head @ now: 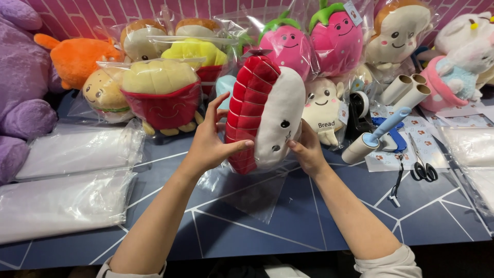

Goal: The person takes a sushi-shaped plushie from a table, places it inside a clear plastic bag, removes the protective strip from the adhesive, and seals the bag by hand. They then place the packaged plushie onto a stack of similar items against the wall.

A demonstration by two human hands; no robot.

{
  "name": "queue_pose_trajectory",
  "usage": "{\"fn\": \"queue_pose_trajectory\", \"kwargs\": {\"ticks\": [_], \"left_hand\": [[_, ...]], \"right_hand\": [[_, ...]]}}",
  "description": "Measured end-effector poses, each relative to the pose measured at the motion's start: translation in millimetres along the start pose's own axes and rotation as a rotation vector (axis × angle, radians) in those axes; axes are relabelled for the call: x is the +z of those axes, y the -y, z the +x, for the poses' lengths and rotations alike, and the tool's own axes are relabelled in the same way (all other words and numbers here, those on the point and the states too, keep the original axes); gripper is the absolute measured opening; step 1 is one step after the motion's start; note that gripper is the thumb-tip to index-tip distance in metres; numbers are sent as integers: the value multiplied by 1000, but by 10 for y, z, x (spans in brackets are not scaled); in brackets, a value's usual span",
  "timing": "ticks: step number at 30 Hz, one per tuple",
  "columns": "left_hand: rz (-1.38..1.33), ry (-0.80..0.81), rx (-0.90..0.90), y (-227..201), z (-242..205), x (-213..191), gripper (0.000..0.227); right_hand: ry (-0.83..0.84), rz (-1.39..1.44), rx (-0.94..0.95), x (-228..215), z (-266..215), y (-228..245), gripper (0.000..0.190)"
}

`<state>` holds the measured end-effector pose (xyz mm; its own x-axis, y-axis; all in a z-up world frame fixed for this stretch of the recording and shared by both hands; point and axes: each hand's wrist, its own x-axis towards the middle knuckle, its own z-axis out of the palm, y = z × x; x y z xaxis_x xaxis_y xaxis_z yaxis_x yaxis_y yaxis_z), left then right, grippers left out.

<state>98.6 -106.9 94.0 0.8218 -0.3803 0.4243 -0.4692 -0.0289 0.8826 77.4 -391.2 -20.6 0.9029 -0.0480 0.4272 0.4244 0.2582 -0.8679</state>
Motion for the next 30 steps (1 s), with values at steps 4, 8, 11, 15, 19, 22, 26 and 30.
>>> {"fn": "queue_pose_trajectory", "kwargs": {"ticks": [4, 8, 11, 15, 19, 22, 26, 30], "left_hand": [[1, -27, 121, -26, 11, -4, 119], [-80, -75, 211, -10, 81, -4, 121], [-112, -89, 257, -54, 166, -16, 121], [-108, -140, 261, -73, 281, -7, 122], [-87, -201, 275, 23, 361, 57, 120], [-53, -274, 303, 173, 444, 41, 118], [-572, -73, 223, 539, 410, -11, 116], [-579, 124, 60, 663, 399, -37, 128]], "right_hand": [[5, -105, -58, 321, 29, 501, 63], [22, -91, -122, 434, 126, 636, 62], [54, -89, -153, 393, 275, 596, 69], [14, -90, -123, 522, 413, 621, 84], [-38, -105, -105, 395, 502, 419, 69], [-145, -32, -85, 361, 527, 292, 46], [-394, -35, -62, 129, 538, -12, 21], [-510, -17, -37, 139, 537, -12, 19]]}}
